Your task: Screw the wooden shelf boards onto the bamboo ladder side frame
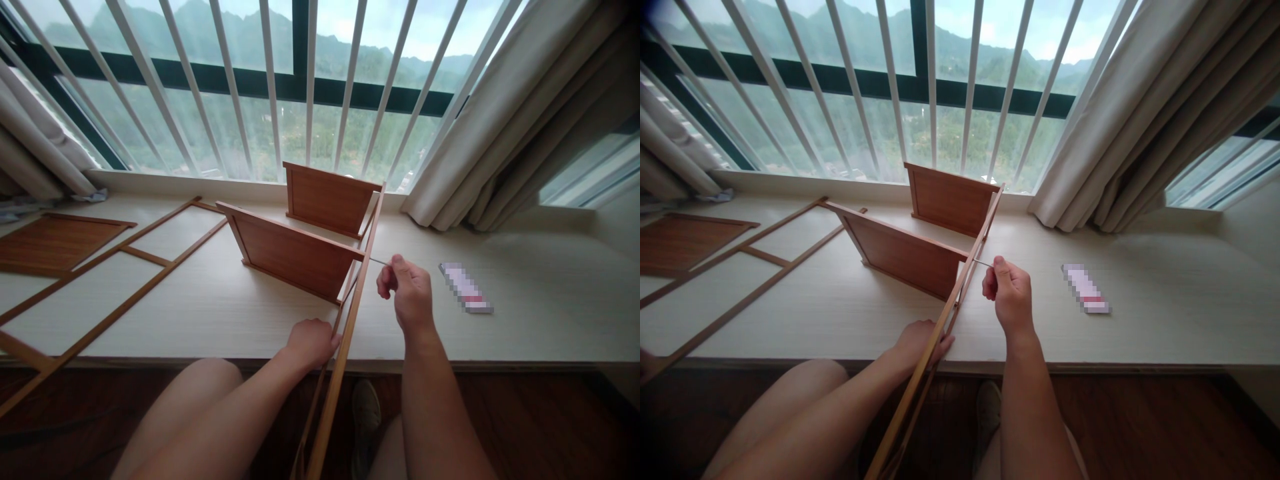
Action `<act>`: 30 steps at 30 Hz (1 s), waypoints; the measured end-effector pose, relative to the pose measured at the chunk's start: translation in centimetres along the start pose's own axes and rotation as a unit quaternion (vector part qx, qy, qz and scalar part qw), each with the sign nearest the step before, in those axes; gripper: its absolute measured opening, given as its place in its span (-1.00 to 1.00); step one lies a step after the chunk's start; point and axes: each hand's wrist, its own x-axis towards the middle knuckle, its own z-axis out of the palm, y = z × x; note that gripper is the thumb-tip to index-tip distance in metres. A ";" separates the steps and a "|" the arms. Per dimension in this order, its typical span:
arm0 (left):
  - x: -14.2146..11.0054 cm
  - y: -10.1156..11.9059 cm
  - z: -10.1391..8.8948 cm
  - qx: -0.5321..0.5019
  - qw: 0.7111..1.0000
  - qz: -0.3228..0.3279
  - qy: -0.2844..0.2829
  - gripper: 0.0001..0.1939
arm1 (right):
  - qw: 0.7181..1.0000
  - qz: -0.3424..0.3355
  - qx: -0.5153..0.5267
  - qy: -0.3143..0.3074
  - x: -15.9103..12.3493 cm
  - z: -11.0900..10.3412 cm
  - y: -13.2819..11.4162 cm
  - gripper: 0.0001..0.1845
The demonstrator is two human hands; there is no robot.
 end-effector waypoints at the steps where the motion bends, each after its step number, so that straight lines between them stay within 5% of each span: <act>1: 0.0 0.0 0.0 0.001 1.000 0.002 -0.001 -0.44 | 1.000 0.001 -0.006 0.001 0.0 0.0 0.0 -0.49; 30: 0.1 0.1 -0.1 -0.001 1.000 -0.008 0.002 -0.47 | 0.988 -0.069 -0.139 0.002 -0.6 -0.4 -0.4 -0.63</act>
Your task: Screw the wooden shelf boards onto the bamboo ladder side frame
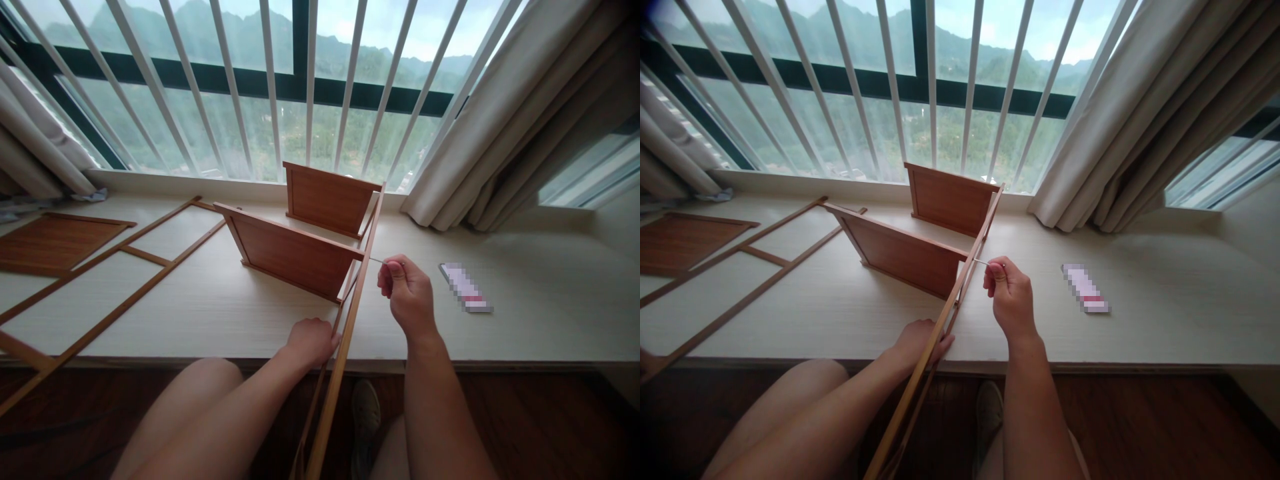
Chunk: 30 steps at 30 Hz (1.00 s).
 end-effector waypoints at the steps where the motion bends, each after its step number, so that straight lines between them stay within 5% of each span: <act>1: 0.0 0.0 0.0 0.001 1.000 0.001 0.001 -0.46 | 1.000 -0.006 -0.006 -0.002 0.0 0.0 0.0 -0.62; 15: 0.1 -0.2 0.4 0.008 1.000 0.008 0.005 -0.46 | 0.974 0.114 0.197 0.012 0.2 0.7 -0.3 -0.55; 24: -0.1 0.0 -0.3 -0.003 1.000 0.003 -0.013 -0.44 | 0.992 0.089 0.092 0.021 0.1 0.5 -0.6 -0.50; 30: -0.1 -0.1 -0.2 -0.003 1.000 0.011 -0.011 -0.43 | 0.981 0.120 0.148 -0.022 0.2 0.0 -0.2 -0.50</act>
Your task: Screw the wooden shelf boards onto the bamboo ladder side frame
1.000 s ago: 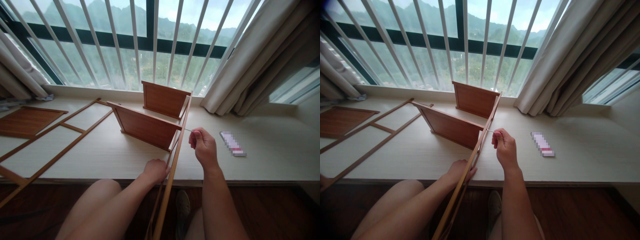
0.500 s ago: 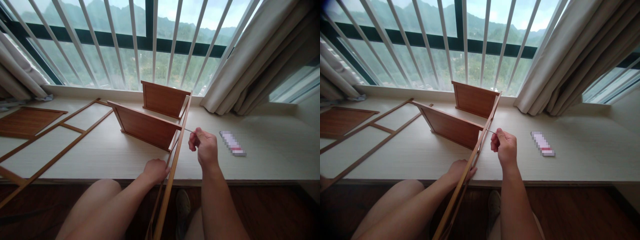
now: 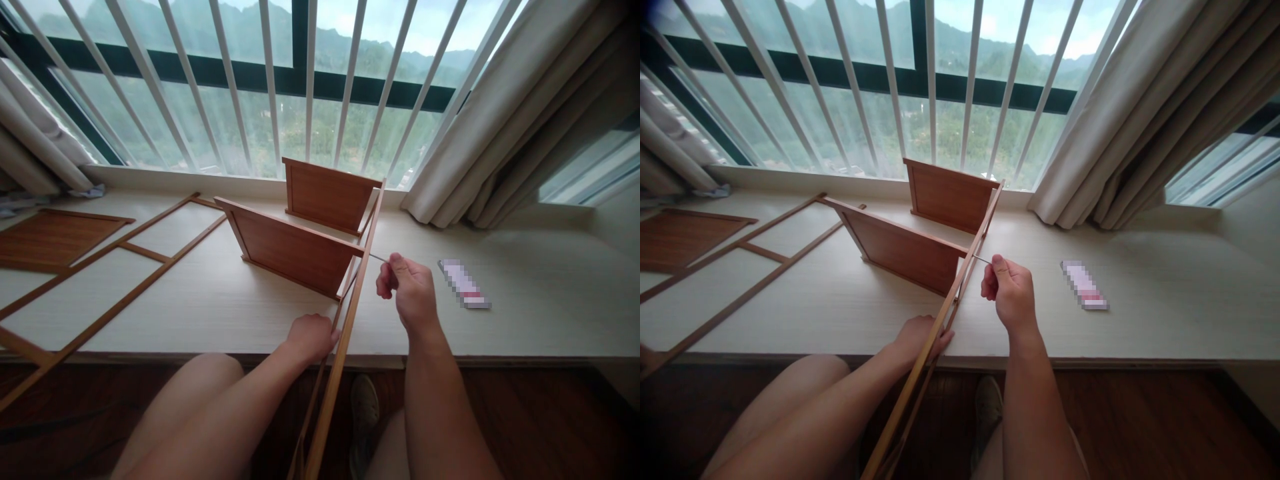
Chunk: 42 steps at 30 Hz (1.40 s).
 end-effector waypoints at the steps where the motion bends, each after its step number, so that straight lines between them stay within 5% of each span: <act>1: 0.0 0.0 0.0 0.001 1.000 0.000 -0.001 -0.43 | 1.000 0.002 0.007 -0.004 0.0 0.0 0.0 -0.51; 10: -0.1 0.1 -0.1 0.004 1.000 0.002 -0.001 -0.42 | 0.993 -0.061 -0.098 0.014 -0.2 0.2 -0.3 -0.45; 14: -0.3 0.1 -0.6 -0.009 1.000 0.002 -0.008 -0.45 | 0.998 -0.035 -0.047 -0.020 -0.2 0.0 -0.1 -0.41; 26: -0.2 -0.1 -0.3 -0.019 1.000 0.004 -0.006 -0.47 | 0.992 -0.082 -0.092 0.020 -0.3 0.5 0.1 -0.49; 36: 0.0 -0.1 -0.1 -0.023 1.000 0.006 -0.005 -0.46 | 0.998 0.010 0.053 0.010 0.2 0.7 -0.1 -0.50; 42: -0.1 -0.1 -0.3 -0.015 1.000 0.008 -0.002 -0.46 | 1.000 0.010 -0.013 0.017 0.1 0.8 -0.6 -0.48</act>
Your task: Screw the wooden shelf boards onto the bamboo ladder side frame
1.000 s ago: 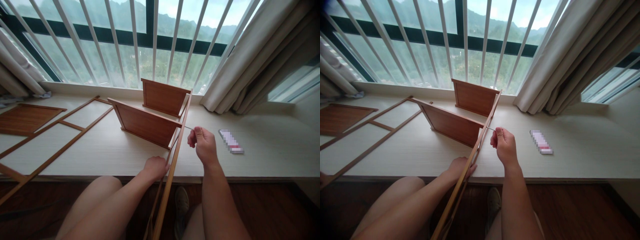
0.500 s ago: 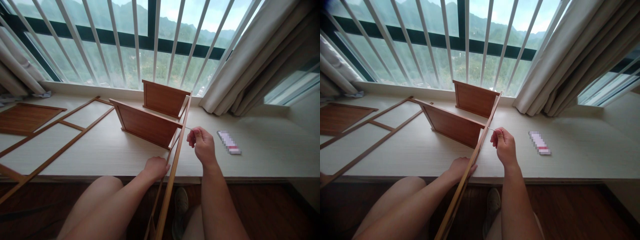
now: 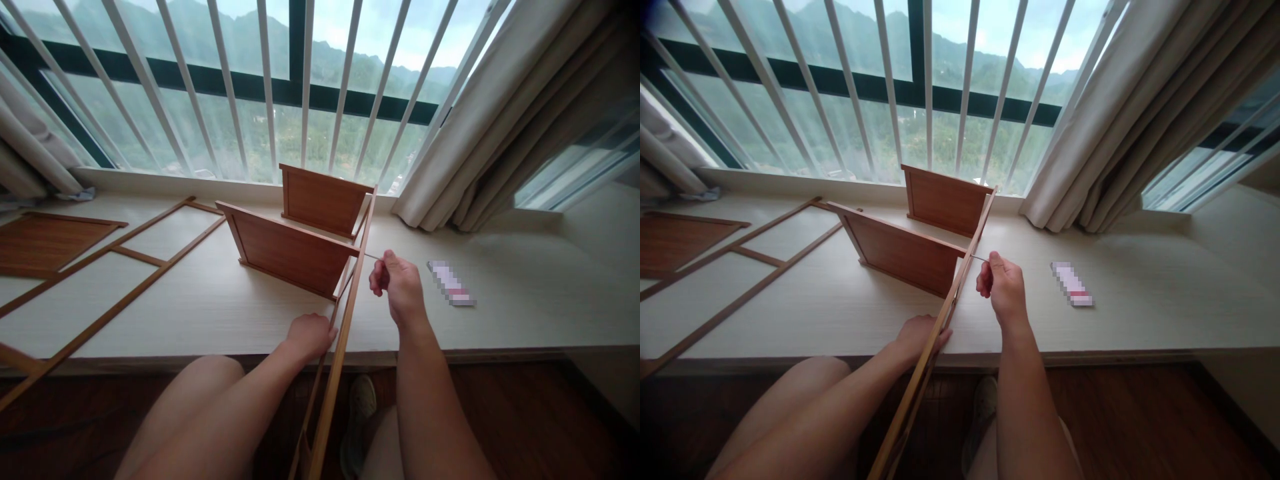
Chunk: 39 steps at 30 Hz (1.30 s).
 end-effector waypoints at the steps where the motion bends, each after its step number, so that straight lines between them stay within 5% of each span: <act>1: 0.0 0.0 -0.1 -0.001 1.000 0.001 0.000 -0.46 | 0.999 -0.020 -0.041 0.022 -0.1 0.0 0.0 -0.46; 4: -0.1 0.0 -0.1 -0.005 1.000 -0.002 0.000 -0.46 | 0.988 -0.060 -0.116 0.081 -0.4 0.2 0.0 -0.45; 9: -0.1 -0.1 -0.1 -0.003 1.000 -0.005 0.002 -0.45 | 0.998 -0.001 0.001 0.058 -0.4 0.3 -0.1 -0.48; 14: -0.1 -0.3 0.1 -0.003 1.000 -0.009 0.001 -0.44 | 0.998 -0.005 -0.022 0.065 -0.7 0.1 0.5 -0.52; 25: -1.3 -0.7 0.0 -0.023 0.999 0.020 0.011 -0.43 | 0.993 0.031 -0.050 0.100 -1.7 -0.6 5.6 -0.64; 32: -4.2 -1.2 -0.2 -0.040 0.999 -0.006 0.016 -0.41 | 0.990 0.065 -0.125 0.019 -3.7 -0.4 7.4 -0.56; 39: -7.1 -2.9 -0.1 -0.050 0.997 -0.048 0.037 -0.60 | 0.971 0.016 -0.237 -0.036 -6.8 -2.1 7.2 -0.42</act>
